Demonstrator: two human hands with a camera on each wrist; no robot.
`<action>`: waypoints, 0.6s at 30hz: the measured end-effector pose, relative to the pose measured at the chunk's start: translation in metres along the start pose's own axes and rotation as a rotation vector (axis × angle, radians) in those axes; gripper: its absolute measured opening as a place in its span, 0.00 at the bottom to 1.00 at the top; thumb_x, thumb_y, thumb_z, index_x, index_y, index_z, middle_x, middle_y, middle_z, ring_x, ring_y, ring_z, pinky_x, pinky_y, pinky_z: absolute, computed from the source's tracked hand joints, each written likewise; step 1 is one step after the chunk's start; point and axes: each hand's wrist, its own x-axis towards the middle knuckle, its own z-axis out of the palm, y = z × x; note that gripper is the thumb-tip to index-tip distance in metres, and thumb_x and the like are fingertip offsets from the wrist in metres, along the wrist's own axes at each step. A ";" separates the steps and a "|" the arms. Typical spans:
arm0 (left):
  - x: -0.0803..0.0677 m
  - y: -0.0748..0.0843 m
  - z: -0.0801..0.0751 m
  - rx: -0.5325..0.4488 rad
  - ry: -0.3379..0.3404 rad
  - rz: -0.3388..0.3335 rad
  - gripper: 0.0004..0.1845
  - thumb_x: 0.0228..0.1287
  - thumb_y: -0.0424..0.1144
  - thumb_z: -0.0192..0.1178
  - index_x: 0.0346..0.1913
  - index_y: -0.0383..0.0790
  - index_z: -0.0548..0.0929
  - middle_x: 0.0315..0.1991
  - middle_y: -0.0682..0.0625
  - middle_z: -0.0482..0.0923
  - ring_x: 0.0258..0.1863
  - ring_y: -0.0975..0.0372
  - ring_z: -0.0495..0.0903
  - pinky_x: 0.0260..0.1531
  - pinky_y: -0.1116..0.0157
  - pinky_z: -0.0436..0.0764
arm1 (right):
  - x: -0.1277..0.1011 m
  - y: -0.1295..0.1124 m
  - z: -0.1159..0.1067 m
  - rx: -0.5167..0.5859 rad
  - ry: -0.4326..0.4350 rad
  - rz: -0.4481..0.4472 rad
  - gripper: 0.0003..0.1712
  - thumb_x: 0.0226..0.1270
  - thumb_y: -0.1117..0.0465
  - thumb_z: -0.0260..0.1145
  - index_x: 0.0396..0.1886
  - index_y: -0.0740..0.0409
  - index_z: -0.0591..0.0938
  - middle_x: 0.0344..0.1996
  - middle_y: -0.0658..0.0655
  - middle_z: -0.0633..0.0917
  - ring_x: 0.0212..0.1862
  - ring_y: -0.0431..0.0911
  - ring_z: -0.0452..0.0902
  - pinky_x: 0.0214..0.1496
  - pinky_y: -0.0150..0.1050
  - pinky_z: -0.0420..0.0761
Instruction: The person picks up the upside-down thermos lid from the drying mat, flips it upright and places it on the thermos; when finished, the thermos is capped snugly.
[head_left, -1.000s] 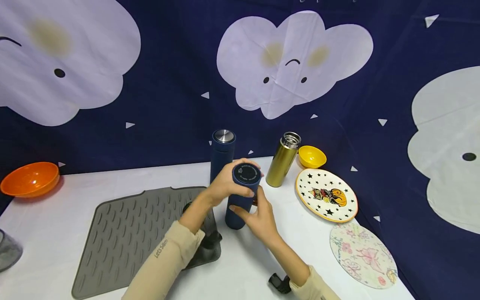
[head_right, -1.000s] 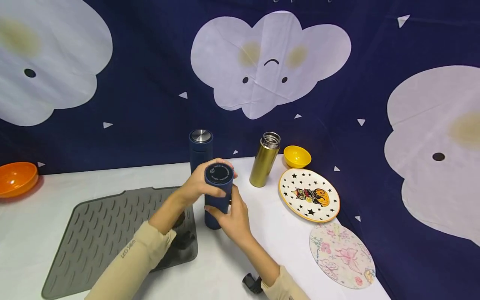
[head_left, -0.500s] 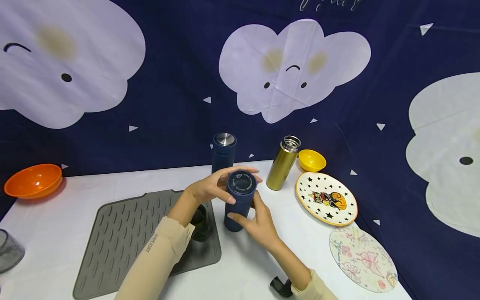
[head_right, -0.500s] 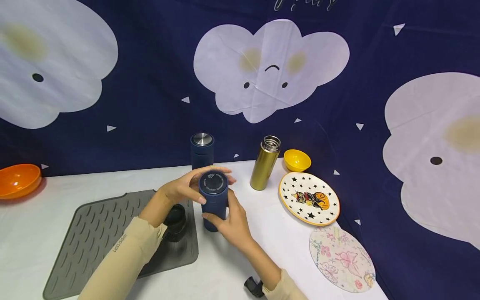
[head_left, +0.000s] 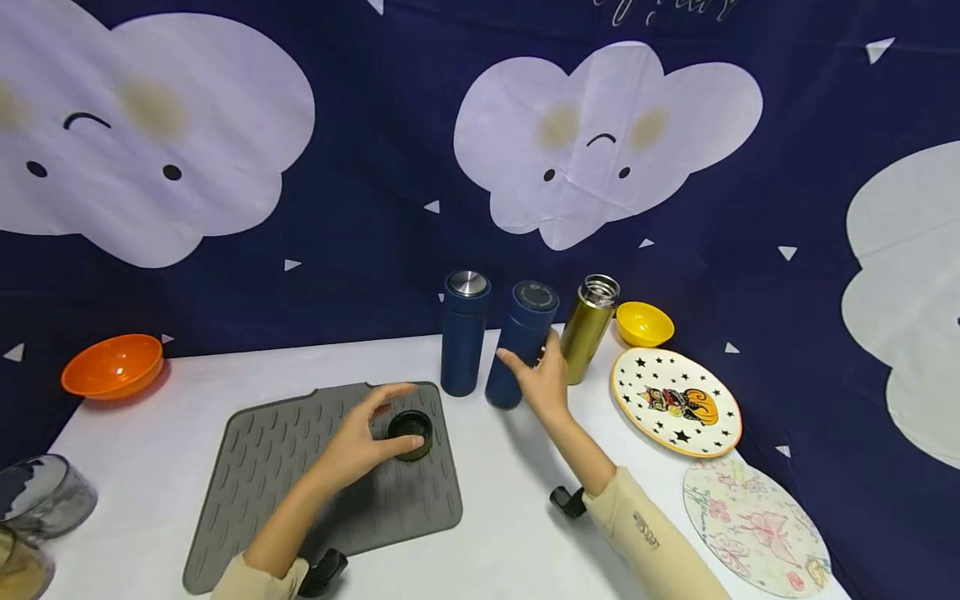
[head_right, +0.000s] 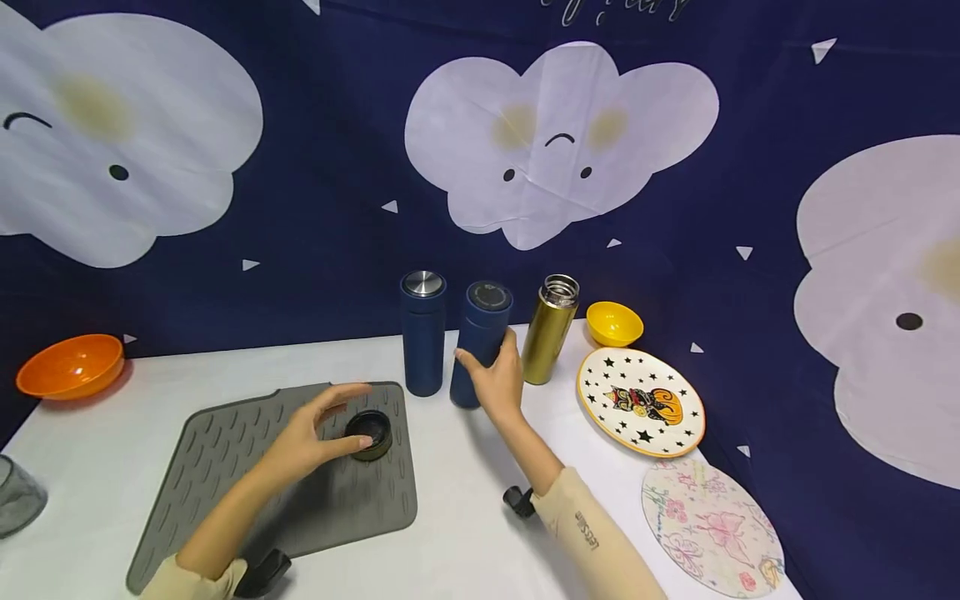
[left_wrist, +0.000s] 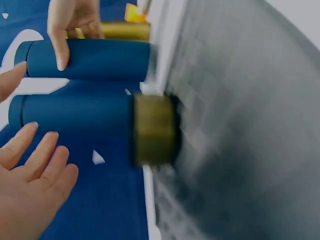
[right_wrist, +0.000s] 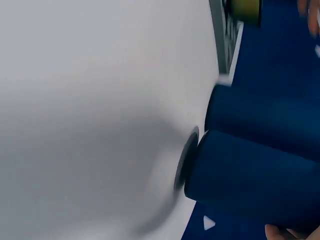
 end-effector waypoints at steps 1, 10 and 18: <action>-0.004 -0.003 -0.002 0.044 0.012 -0.029 0.38 0.57 0.40 0.72 0.70 0.41 0.69 0.69 0.38 0.67 0.70 0.40 0.64 0.68 0.39 0.62 | 0.008 0.002 0.002 -0.024 0.020 0.005 0.41 0.54 0.57 0.78 0.64 0.65 0.69 0.53 0.68 0.82 0.54 0.63 0.81 0.56 0.57 0.79; -0.010 -0.033 0.004 0.212 -0.054 -0.144 0.49 0.50 0.41 0.77 0.73 0.34 0.63 0.69 0.33 0.64 0.68 0.36 0.64 0.63 0.35 0.66 | 0.038 0.017 0.012 -0.162 0.080 0.094 0.45 0.55 0.51 0.77 0.68 0.59 0.66 0.57 0.66 0.80 0.60 0.62 0.76 0.63 0.58 0.72; 0.002 -0.044 0.011 0.333 -0.033 -0.161 0.49 0.48 0.42 0.78 0.71 0.27 0.64 0.67 0.29 0.68 0.67 0.35 0.66 0.64 0.37 0.66 | 0.034 0.014 0.009 -0.146 -0.004 0.120 0.51 0.57 0.51 0.76 0.74 0.58 0.59 0.66 0.67 0.73 0.67 0.62 0.69 0.69 0.57 0.68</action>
